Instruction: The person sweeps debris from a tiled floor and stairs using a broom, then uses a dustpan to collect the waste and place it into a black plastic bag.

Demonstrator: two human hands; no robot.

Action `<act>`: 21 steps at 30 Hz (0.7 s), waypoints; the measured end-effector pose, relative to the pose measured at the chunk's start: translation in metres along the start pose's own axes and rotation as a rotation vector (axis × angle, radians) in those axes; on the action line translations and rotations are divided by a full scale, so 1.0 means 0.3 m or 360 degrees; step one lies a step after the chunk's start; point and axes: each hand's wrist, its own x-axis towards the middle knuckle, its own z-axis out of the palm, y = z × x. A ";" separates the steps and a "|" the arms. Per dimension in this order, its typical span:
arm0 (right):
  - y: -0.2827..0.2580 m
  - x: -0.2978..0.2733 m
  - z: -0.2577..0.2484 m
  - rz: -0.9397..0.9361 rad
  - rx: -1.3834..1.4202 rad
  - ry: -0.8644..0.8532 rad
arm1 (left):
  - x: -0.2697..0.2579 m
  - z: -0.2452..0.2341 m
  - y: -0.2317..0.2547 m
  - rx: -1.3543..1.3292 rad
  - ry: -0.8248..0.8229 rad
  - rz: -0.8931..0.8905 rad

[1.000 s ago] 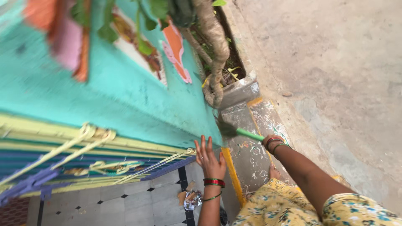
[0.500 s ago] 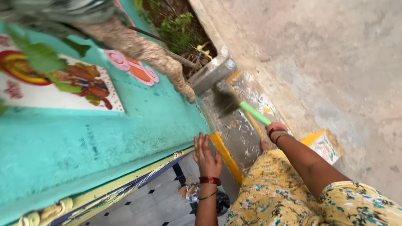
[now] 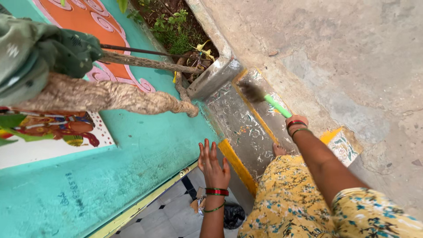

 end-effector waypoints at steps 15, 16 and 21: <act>0.217 -0.098 0.044 0.0142 -0.0095 -0.0164 | 0.001 0.056 0.061 -0.0112 -0.0054 0.0074; 0.223 -0.130 0.071 0.0320 0.0214 -0.0106 | -0.002 0.061 0.073 -0.0123 -0.0060 0.0088; 0.344 -0.321 0.183 0.0506 0.0578 -0.0213 | -0.017 0.083 0.131 -0.0175 -0.0070 0.0174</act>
